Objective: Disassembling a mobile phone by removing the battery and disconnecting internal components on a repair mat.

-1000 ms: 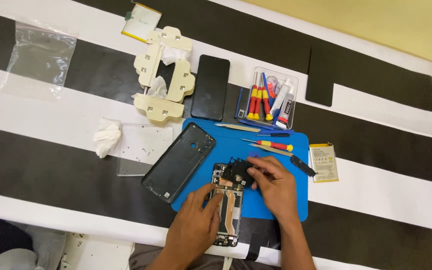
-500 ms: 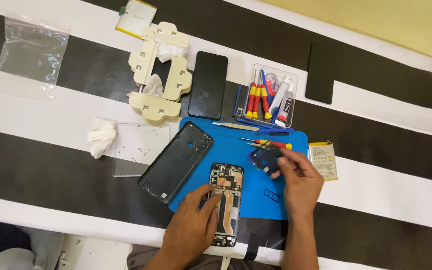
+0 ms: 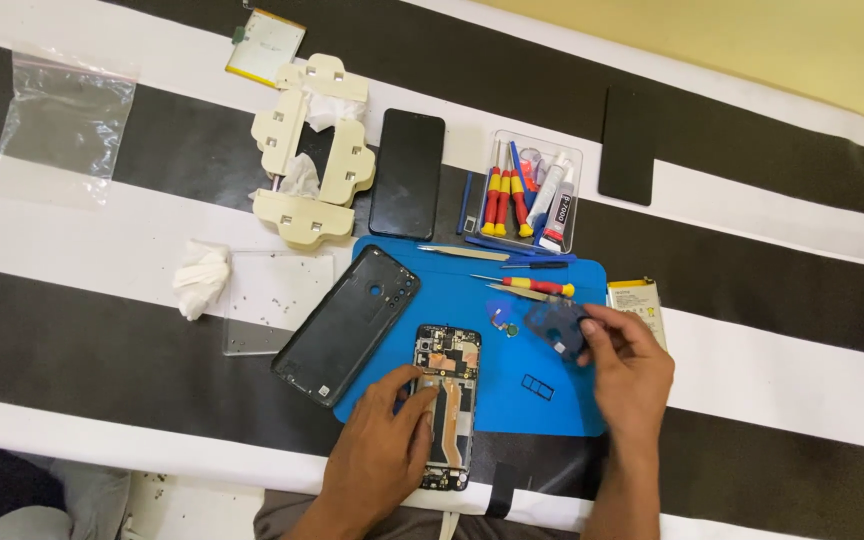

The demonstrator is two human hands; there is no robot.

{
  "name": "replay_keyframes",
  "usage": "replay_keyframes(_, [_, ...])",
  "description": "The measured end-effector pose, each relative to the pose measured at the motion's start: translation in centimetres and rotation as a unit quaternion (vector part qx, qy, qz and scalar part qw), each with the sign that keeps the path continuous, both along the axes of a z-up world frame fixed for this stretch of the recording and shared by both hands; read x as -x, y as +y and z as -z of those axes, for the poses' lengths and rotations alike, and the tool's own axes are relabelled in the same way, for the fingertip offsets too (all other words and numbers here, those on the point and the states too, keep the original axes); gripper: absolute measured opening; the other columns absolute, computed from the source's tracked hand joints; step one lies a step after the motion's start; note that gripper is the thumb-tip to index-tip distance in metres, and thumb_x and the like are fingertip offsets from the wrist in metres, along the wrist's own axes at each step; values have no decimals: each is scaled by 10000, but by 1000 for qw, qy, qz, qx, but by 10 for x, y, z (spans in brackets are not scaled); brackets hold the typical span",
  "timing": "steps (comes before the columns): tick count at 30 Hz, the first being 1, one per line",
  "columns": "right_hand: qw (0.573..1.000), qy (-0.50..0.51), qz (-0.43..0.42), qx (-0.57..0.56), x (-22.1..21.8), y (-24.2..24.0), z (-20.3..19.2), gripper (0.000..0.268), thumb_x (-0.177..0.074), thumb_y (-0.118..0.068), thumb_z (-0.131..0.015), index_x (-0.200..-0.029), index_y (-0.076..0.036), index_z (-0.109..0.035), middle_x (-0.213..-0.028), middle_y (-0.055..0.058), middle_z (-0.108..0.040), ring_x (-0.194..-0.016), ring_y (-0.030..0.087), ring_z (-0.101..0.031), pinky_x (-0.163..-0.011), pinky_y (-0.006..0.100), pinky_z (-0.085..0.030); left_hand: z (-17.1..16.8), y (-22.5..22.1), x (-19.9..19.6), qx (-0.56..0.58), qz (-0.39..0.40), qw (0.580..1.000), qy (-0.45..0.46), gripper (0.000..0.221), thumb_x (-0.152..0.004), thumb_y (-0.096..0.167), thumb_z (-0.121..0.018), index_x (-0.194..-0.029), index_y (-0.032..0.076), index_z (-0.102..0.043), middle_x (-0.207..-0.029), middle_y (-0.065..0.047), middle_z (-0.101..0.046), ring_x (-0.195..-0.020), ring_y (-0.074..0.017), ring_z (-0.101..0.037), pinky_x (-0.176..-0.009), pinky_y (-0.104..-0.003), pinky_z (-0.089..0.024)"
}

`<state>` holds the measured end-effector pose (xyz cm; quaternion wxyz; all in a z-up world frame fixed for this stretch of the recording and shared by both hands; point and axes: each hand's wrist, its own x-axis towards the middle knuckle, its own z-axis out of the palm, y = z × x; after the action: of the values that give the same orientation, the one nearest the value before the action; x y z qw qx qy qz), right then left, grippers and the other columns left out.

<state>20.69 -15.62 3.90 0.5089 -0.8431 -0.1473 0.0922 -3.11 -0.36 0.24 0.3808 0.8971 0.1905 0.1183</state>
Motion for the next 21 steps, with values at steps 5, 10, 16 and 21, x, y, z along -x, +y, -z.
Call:
replay_keyframes(5, [999,12,-1,42,5,-21,8,197,-974,-79,-698,-1157,-92,-769,-1011,25,-691,-689,114,-563,-618,229,-495,0,0,-2,-6,3,1000,2,313,-983,159,-589,-1281,84,-643,-1416,-149,-504,-1008,-324,-590,-804,-495,-530])
replay_keyframes(10, [998,-43,-7,47,10,-22,24,171,-985,-82,-684,-1134,-87,-767,-1061,33,-708,-991,139,-629,-876,256,-507,-7,3,-12,5,8,998,56,338,-987,172,-569,-1315,112,-620,-1471,-155,-473,-1023,-342,-596,-836,-538,-513])
replay_keyframes(16, [990,-109,-26,84,11,-19,27,160,-986,-120,-695,-1127,-112,-770,-1098,27,-707,-927,123,-620,-706,237,-484,-1,5,-20,-55,11,998,7,373,-996,136,-555,-1365,116,-598,-1419,-95,-536,-958,-318,-604,-724,-471,-500])
replay_keyframes(21, [986,-138,-44,81,11,-16,28,149,-985,-100,-699,-1117,-90,-767,-1103,46,-693,-920,127,-624,-678,231,-489,3,6,-19,-39,12,999,9,342,-982,119,-568,-1318,93,-629,-1421,-112,-544,-1015,-336,-624,-757,-504,-507])
